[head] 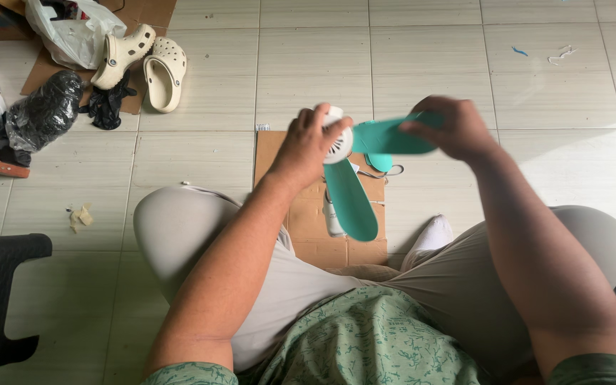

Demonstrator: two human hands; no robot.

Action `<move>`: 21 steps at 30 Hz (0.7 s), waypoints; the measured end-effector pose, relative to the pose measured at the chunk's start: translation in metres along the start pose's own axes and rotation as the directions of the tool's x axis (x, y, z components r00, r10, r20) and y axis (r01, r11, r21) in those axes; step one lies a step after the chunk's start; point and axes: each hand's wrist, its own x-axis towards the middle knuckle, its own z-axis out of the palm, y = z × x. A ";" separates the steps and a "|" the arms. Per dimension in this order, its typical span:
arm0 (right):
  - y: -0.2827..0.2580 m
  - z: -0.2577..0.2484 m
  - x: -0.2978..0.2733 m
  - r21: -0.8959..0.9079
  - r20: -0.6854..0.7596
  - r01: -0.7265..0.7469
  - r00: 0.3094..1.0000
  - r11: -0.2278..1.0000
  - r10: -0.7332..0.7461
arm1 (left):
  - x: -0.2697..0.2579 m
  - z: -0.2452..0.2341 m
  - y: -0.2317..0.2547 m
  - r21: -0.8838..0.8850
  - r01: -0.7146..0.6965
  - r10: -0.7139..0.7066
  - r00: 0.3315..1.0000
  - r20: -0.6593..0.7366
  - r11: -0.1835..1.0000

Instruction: The person sits on the floor and assembles a portable fan by attaching four teal fan blades to the white motor housing. They handle each blade individually, aligning and snapping them into place around the central hub.

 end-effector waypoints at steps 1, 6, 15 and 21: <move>0.006 -0.003 0.003 0.137 -0.029 -0.016 0.999 0.990 0.020 | 0.000 -0.003 -0.003 -0.013 0.048 -0.048 0.999 0.006 0.999; 0.026 0.004 0.009 0.517 -0.011 -0.097 0.993 0.850 0.120 | -0.003 -0.008 -0.009 -0.064 0.099 -0.102 0.994 -0.048 0.993; 0.028 0.012 0.008 0.512 -0.001 -0.067 0.997 0.856 0.078 | -0.008 0.003 -0.011 -0.038 0.110 -0.110 0.994 -0.011 0.993; 0.028 0.013 0.005 0.483 -0.010 -0.079 0.995 0.872 0.095 | -0.008 0.004 -0.008 -0.071 0.130 -0.130 0.991 0.008 0.989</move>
